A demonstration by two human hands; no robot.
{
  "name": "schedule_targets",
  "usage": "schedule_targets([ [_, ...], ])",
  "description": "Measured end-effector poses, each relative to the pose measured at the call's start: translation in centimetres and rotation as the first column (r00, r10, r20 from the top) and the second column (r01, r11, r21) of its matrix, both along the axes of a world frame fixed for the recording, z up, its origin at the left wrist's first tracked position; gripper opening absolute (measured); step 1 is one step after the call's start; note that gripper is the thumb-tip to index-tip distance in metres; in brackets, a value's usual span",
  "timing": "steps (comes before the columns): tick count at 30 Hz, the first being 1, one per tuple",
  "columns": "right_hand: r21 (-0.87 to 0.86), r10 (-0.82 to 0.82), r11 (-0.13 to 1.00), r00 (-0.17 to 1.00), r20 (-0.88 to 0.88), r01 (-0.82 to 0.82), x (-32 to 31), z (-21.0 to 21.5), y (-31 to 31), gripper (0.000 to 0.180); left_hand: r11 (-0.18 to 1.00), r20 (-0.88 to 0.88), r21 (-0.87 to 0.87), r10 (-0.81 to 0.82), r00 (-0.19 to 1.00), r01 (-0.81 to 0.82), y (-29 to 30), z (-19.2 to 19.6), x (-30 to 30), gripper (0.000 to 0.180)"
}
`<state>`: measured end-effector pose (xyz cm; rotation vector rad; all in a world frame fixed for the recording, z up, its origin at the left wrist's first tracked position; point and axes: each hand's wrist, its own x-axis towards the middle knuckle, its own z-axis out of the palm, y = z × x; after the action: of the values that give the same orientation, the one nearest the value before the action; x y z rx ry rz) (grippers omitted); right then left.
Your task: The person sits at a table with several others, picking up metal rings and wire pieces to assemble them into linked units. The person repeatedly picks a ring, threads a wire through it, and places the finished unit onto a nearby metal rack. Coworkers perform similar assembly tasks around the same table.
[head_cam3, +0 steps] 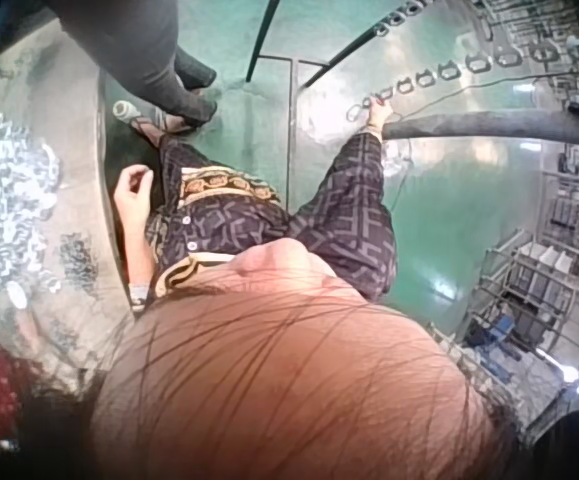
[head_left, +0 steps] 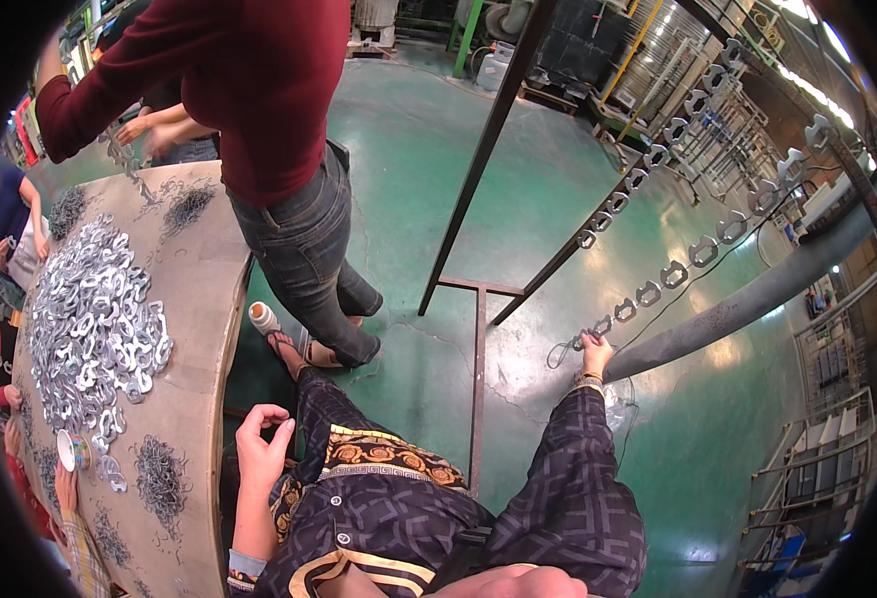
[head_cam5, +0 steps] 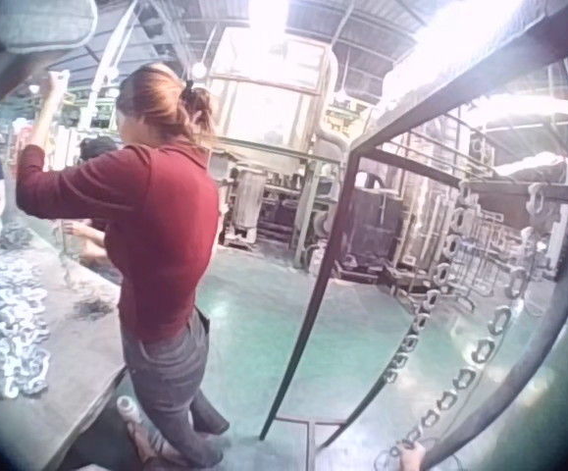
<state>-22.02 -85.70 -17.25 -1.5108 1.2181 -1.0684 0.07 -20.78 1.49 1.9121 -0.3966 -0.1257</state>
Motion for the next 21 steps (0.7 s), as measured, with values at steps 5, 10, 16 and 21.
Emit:
schedule_targets([
  [5, 0.001, -0.032, 0.999, 0.996, 0.081, 0.032, 0.5, -0.4, 1.0, 0.029, 1.0, -0.003, 0.013, 0.011, 1.0, -0.011, 0.3, -0.3, -0.1, 0.013],
  [10, 0.015, -0.109, 0.994, 0.983, 0.15, 0.108, 0.6, -0.7, 1.2, 0.027, 1.0, -0.008, -0.002, 0.003, 1.0, -0.003, 0.1, -0.4, -0.1, 0.012],
  [16, 0.055, -0.266, 0.964, 0.921, 0.285, 0.261, 1.4, -1.1, 2.3, 0.035, 1.0, -0.022, -0.02, 0.012, 1.0, -0.012, 0.2, -0.5, -0.2, 0.012],
  [21, 0.042, -0.294, 0.955, 0.91, 0.292, 0.295, 1.6, -0.3, 3.7, 0.046, 0.999, -0.029, -0.039, 0.013, 1.0, -0.014, 0.3, -0.3, -0.3, 0.015],
])
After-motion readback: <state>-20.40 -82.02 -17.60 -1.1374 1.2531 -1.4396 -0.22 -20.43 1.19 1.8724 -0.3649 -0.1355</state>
